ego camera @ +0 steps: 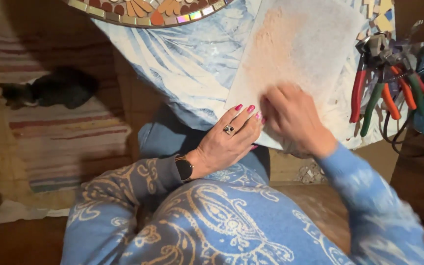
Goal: The recorder is sanding and shaping small mosaic tiles using nippers and sandpaper on a workshop table.
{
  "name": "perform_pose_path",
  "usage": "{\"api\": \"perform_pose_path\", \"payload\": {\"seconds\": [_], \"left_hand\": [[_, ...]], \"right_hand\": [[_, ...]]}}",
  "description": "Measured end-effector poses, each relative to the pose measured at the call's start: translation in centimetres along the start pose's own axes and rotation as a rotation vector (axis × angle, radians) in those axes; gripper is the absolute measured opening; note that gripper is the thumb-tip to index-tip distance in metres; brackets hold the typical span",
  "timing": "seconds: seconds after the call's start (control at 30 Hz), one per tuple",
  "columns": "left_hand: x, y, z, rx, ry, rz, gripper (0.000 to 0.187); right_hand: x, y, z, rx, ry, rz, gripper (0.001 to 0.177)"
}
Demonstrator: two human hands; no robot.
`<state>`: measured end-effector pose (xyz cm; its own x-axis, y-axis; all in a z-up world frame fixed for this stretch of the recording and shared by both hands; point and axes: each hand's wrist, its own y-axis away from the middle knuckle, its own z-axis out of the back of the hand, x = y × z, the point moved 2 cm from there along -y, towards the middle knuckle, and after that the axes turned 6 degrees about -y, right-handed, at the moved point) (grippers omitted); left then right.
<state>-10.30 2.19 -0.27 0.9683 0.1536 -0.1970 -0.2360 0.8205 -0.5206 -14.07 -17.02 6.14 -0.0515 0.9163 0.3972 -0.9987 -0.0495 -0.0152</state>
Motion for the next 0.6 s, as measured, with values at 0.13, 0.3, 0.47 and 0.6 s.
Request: {"api": "perform_pose_path", "payload": {"seconds": [0.13,0.3,0.47,0.6], "left_hand": [[-0.5,0.2,-0.1,0.043,0.034,-0.017,0.054],[0.0,-0.1,0.1,0.027,0.029,-0.009,0.060],[-0.1,0.0,-0.2,0.025,-0.022,-0.014,0.060],[-0.4,0.1,0.1,0.081,-0.039,-0.044,0.064]], "right_hand": [[0.5,-3.1,0.1,-0.091,0.003,0.076,0.015],[-0.5,4.2,1.6,0.059,-0.003,0.001,0.008],[-0.9,-1.1,0.2,0.032,-0.012,0.020,0.007],[0.5,-4.0,0.2,-0.062,0.011,0.055,0.016]]}}
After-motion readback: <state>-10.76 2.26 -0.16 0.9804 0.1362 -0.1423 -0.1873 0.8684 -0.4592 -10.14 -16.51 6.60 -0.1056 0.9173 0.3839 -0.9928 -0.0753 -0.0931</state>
